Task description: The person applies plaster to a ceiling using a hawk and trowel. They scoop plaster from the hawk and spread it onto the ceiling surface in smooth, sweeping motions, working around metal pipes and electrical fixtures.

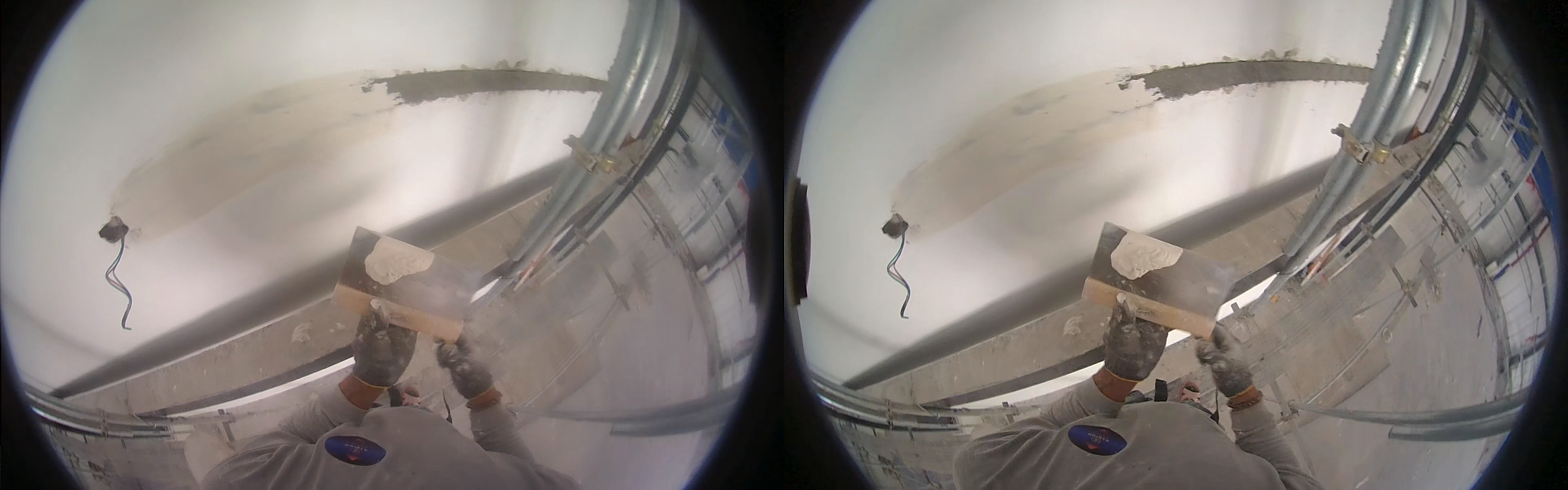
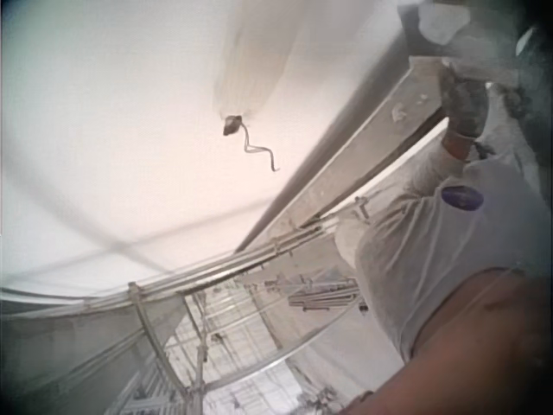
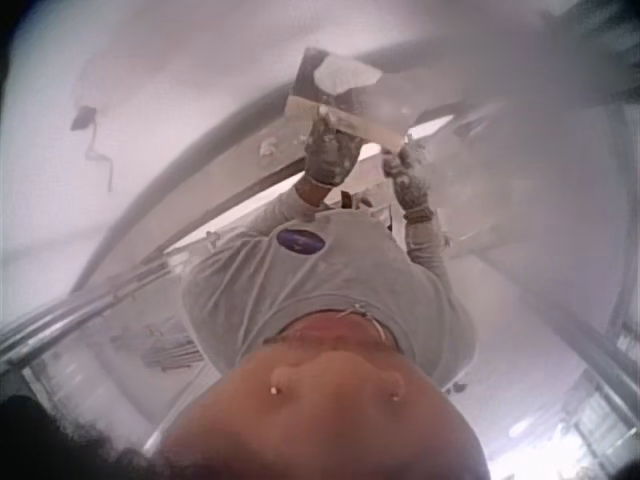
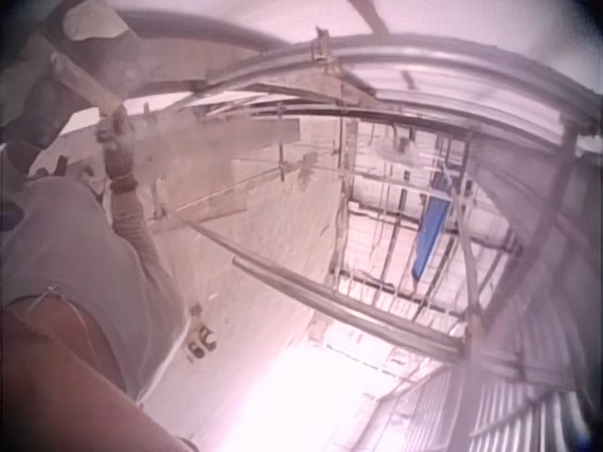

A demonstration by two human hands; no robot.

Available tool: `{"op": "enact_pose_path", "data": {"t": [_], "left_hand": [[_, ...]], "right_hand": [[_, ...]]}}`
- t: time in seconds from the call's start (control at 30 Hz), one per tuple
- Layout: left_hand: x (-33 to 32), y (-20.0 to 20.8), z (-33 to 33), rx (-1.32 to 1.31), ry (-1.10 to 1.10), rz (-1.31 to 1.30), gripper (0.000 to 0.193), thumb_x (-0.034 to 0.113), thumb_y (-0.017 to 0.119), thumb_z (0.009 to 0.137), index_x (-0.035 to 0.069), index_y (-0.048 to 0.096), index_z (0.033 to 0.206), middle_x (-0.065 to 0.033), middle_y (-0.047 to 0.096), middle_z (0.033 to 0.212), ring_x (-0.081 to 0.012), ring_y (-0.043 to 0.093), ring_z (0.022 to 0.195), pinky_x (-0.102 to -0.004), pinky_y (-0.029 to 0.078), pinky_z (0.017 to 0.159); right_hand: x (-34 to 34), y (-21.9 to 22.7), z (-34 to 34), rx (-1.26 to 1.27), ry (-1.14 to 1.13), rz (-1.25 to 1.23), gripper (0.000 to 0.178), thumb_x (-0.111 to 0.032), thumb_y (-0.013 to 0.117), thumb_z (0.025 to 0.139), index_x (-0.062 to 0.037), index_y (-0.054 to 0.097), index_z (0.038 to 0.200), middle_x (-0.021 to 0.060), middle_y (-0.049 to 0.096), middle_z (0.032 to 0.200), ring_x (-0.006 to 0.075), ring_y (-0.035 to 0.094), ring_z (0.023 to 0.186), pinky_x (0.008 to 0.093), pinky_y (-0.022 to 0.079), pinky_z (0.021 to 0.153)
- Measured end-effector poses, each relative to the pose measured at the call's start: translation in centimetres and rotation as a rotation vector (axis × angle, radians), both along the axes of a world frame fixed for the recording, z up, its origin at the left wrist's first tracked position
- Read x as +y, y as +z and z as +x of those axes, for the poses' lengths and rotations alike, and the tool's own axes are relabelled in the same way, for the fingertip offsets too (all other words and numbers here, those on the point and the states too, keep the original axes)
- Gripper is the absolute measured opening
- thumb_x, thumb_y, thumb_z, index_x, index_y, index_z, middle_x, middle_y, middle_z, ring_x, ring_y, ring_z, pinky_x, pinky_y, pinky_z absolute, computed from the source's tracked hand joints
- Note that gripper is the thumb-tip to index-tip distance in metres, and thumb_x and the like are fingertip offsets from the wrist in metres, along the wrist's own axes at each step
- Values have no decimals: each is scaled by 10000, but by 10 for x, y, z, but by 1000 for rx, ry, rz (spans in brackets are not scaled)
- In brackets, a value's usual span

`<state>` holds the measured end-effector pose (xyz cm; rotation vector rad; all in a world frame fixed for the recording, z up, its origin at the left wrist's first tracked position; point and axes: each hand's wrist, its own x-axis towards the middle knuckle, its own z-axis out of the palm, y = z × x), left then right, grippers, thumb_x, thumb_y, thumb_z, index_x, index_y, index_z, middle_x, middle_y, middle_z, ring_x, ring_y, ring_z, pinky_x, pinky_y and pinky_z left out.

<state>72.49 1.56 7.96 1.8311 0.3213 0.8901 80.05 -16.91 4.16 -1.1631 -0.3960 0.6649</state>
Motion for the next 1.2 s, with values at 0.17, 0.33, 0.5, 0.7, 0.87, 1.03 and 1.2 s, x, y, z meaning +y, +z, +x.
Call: {"op": "enact_pose_path", "data": {"t": [0.17, 0.33, 0.5, 0.7, 0.87, 1.03, 1.2], "left_hand": [[-11, -9, -13, -120, 253, 736, 724, 224, 787, 895, 13, 372, 1449, -172, 635, 1066, -349, 631, 842, -473, 547, 746], [-11, 13, -50, 247, -89, -245, 500, 201, 811, 849, 103, 635, 1306, -148, 644, 1180, -352, 651, 907, -474, 542, 746], [24, -19, -91, 304, -203, 186, 329, 251, 770, 864, 116, 709, 1157, -119, 673, 1217, -347, 674, 1045, -446, 555, 844], [70, -44, -100, 256, -323, -30, 313, 230, 738, 874, 72, 670, 1135, -104, 686, 1109, -261, 677, 984, -386, 540, 848], [84, -50, -92, 231, -421, -399, 298, 273, 697, 907, 70, 652, 1120, -100, 677, 1060, -237, 675, 934, -364, 540, 802], [69, -56, -80, 124, -494, -993, 299, 316, 656, 939, 68, 634, 1105, -96, 668, 1011, -213, 673, 885, -342, 540, 755], [94, -62, -71, 61, -395, -1229, 316, 359, 615, 972, 65, 615, 1089, -92, 658, 963, -188, 670, 836, -320, 539, 709]], "right_hand": [[46, -24, -18, -190, 15, 90, 327, -202, 611, 1004, 9, 557, 1249, 72, 629, 1064, 192, 611, 868, 303, 527, 742], [64, 6, -39, -113, -102, 86, 417, -344, 613, 1007, -21, 569, 1267, 95, 635, 1092, 249, 626, 879, 378, 544, 779], [77, 36, -48, 522, -112, 336, 528, -469, 639, 982, -61, 565, 1310, 78, 628, 1030, 217, 633, 876, 377, 554, 762], [69, -18, -68, 293, 13, 78, 531, -397, 676, 972, -78, 519, 1366, 64, 607, 1092, 196, 623, 959, 347, 572, 810], [74, -10, -105, 619, 124, 183, 654, -221, 758, 917, -55, 415, 1449, 78, 573, 1124, 208, 618, 1007, 361, 577, 861], [84, 14, -117, 903, 20, 288, 569, -413, 651, 978, -82, 443, 1392, 105, 559, 1152, 252, 612, 1053, 489, 553, 938], [78, 47, -124, 898, 71, 380, 466, -444, 655, 968, -136, 531, 1296, 102, 571, 1202, 277, 575, 1137, 483, 516, 1000]]}}
